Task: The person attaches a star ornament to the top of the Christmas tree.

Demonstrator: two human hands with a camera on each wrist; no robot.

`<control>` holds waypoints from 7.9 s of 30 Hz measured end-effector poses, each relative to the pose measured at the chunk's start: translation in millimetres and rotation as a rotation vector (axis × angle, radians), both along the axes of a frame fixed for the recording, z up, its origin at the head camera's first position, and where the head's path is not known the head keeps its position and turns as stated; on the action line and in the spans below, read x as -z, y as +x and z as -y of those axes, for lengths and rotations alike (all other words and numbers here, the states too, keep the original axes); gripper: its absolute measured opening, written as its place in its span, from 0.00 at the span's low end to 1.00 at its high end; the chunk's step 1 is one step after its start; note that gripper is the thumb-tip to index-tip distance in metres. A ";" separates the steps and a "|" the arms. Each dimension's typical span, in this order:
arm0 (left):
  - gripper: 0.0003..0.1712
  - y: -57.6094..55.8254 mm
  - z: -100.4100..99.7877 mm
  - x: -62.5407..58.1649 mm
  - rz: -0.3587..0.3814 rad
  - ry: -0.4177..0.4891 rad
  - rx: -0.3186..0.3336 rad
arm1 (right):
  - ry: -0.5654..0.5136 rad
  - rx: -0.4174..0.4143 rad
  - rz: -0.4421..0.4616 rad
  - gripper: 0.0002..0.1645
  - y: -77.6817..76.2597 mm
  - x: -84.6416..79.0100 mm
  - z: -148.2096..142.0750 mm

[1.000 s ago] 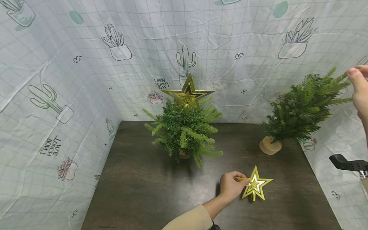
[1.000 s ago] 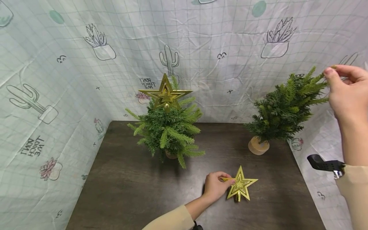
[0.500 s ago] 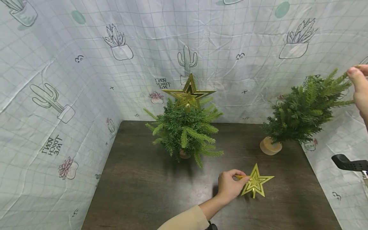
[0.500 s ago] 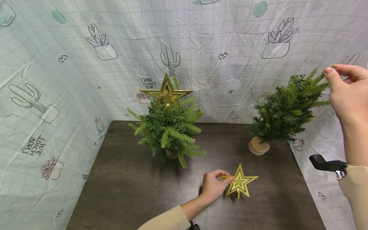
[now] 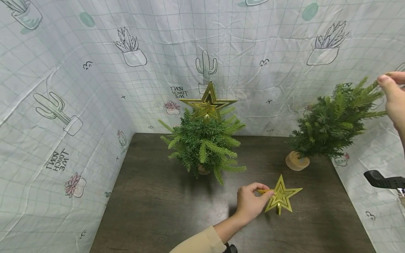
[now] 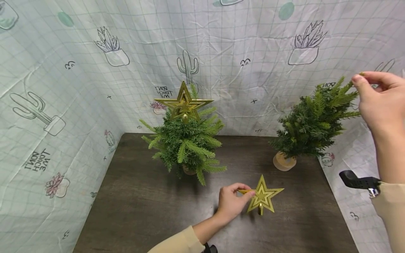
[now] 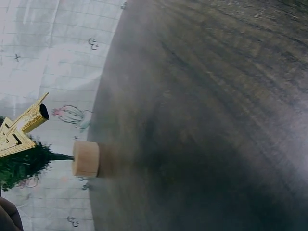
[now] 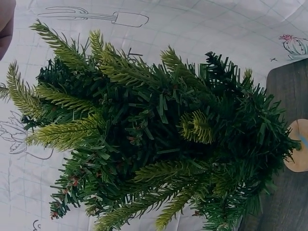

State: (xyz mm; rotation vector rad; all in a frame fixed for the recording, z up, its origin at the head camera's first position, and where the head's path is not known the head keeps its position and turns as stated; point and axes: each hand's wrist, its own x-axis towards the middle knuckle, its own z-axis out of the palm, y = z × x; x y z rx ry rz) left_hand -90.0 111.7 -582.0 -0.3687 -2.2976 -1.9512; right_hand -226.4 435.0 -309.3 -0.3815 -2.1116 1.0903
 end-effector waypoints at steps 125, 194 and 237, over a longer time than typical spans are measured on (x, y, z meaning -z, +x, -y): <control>0.06 -13.6 81.2 -116.1 -0.399 0.245 -0.091 | 0.173 -0.410 -0.174 0.11 37.9 -22.3 169.6; 0.06 -15.6 94.2 -160.9 -0.399 0.293 0.017 | -0.038 -0.387 0.183 0.14 41.2 20.7 96.1; 0.06 -42.8 92.0 -191.7 -0.341 0.314 0.012 | -0.022 -0.367 0.249 0.11 48.7 38.8 87.4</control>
